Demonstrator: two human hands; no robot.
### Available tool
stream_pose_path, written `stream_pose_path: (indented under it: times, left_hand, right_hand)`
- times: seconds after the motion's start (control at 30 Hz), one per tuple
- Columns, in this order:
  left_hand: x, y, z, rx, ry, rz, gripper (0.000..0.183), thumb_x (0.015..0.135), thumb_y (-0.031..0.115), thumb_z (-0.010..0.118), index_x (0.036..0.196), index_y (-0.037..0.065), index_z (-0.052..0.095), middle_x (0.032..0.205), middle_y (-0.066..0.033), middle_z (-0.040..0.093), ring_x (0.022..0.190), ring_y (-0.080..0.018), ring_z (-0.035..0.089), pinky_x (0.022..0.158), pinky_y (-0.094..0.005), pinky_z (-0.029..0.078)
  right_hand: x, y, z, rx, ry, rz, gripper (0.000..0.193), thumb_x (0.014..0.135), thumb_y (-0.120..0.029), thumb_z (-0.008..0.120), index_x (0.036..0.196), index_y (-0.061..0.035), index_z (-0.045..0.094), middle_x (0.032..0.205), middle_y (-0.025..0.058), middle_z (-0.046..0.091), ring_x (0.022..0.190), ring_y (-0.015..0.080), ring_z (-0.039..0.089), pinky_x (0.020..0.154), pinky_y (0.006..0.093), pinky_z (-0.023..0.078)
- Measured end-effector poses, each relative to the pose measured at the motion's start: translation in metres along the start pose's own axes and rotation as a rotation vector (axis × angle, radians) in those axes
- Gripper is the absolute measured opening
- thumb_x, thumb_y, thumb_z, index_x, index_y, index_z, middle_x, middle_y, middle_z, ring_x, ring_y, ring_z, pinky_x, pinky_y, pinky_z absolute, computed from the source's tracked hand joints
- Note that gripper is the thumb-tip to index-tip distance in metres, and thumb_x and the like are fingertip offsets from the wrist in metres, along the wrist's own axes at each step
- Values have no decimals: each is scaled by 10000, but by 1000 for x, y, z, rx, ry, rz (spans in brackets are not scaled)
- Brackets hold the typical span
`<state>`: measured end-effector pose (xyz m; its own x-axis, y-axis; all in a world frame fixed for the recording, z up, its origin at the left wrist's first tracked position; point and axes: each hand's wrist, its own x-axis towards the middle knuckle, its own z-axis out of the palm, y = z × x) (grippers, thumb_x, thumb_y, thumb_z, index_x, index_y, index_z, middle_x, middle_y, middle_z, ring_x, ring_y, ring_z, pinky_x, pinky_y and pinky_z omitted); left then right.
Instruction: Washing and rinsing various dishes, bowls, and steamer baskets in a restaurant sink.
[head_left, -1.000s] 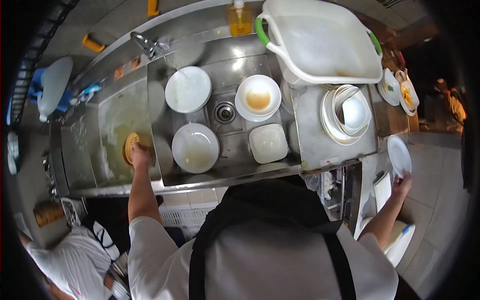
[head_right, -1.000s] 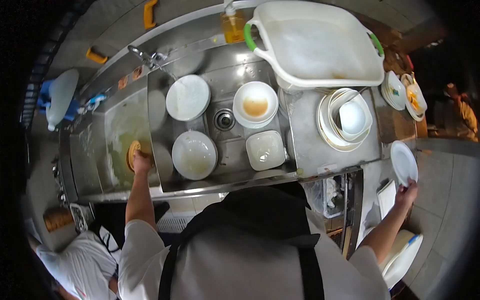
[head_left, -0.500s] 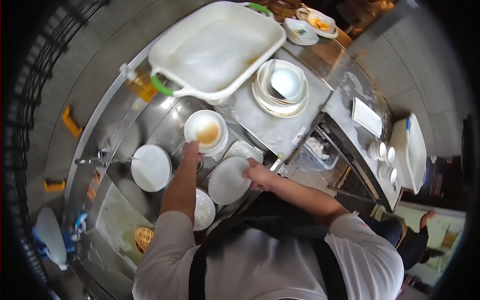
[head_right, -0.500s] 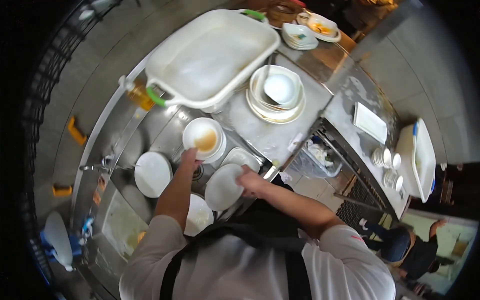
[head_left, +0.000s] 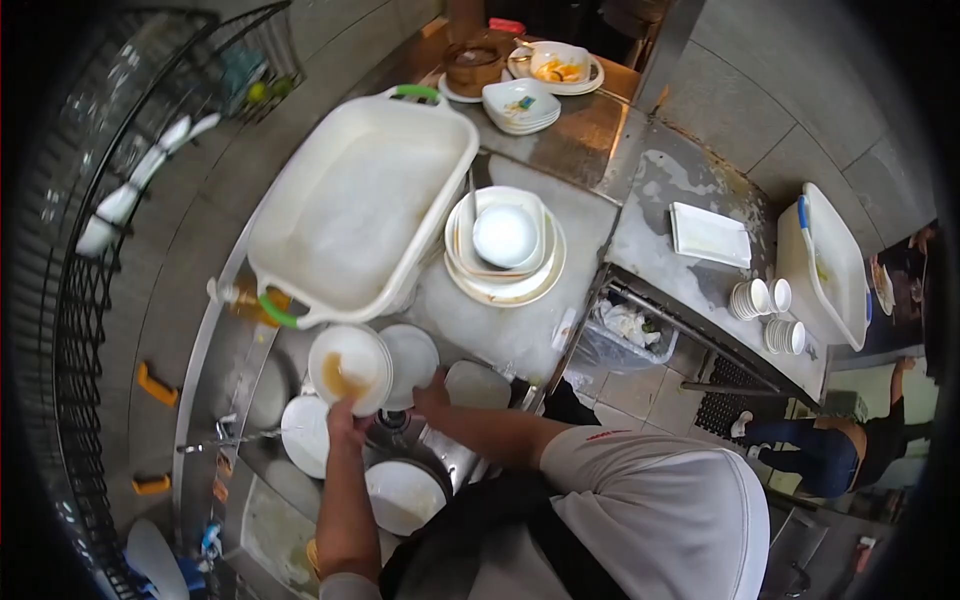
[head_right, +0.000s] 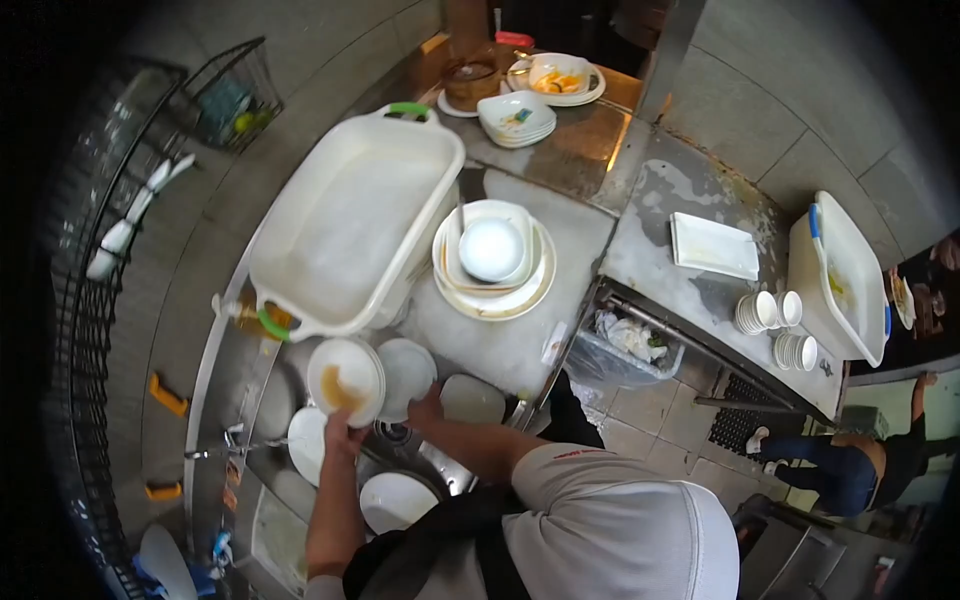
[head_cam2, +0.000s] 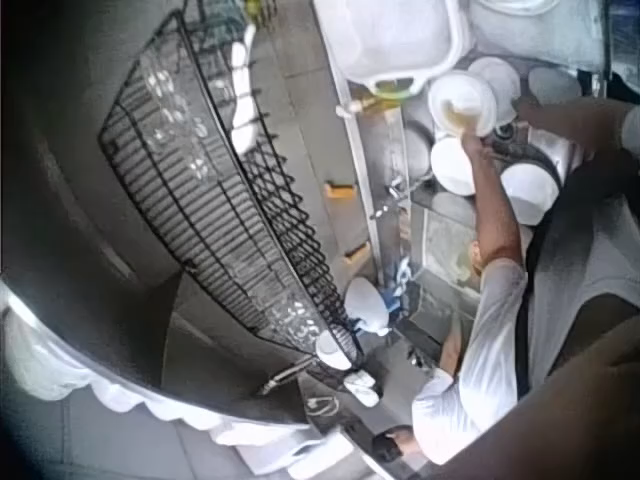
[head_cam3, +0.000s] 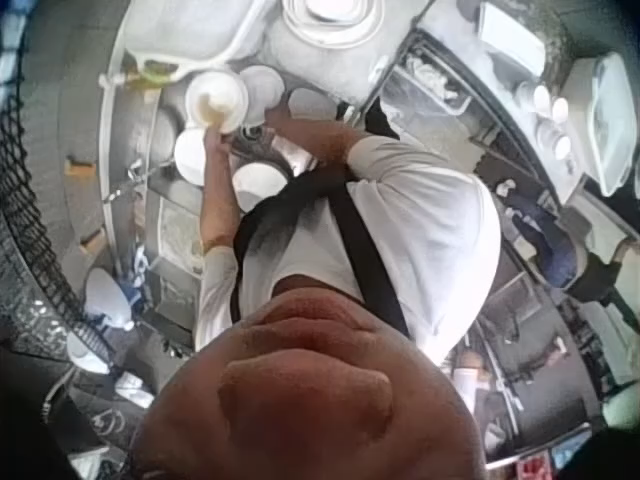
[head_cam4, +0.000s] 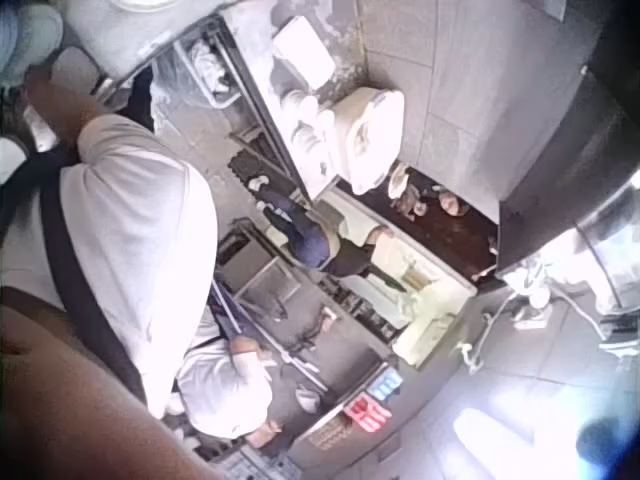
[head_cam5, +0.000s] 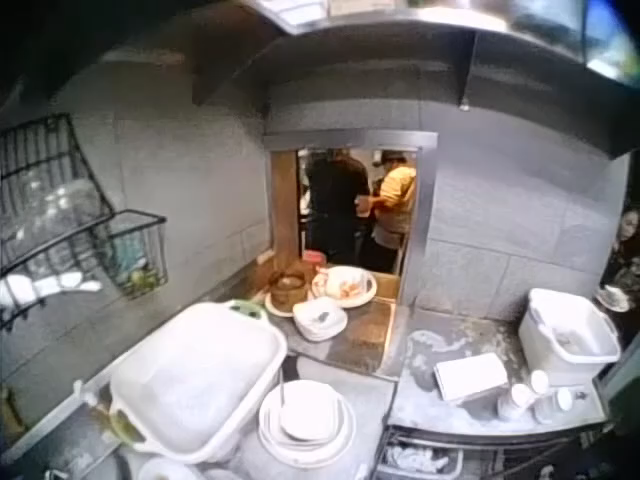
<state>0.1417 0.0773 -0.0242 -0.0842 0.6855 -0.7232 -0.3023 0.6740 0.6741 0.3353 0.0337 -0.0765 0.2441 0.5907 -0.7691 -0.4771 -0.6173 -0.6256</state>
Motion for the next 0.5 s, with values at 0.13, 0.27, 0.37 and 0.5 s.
stream_pose_path:
  times: [0.13,0.27,0.37,0.5]
  left_hand:
    - [43,-59,33,-158,-163,-48,437,925,185,622,1344,76,562,1224,-165,663,1078,-343,694,844,-529,619]
    - [56,-123,48,-373,-38,-15,415,952,243,610,1322,59,574,1233,-176,660,1093,-349,690,890,-524,610]
    - [35,-121,101,-325,227,-5,440,981,323,605,1330,59,556,1145,-155,662,993,-316,703,788,-474,621]
    - [-17,-84,107,174,131,-382,440,978,421,623,1228,63,567,852,-69,577,760,-200,620,595,-326,505]
  right_hand:
    - [24,18,-95,-909,-332,-865,373,921,-148,673,1268,-72,559,1217,168,627,885,316,695,746,415,613]
    - [-112,-240,-234,-612,-513,-350,192,984,-141,656,1144,-79,742,979,20,733,759,118,661,713,283,569]
    - [-42,-407,-310,-201,5,-856,199,1051,-271,514,1088,-112,630,707,9,582,588,130,566,546,301,487]
    - [108,-591,-325,-370,207,-543,410,947,-258,639,1299,-56,585,1064,89,673,837,223,658,666,380,585]
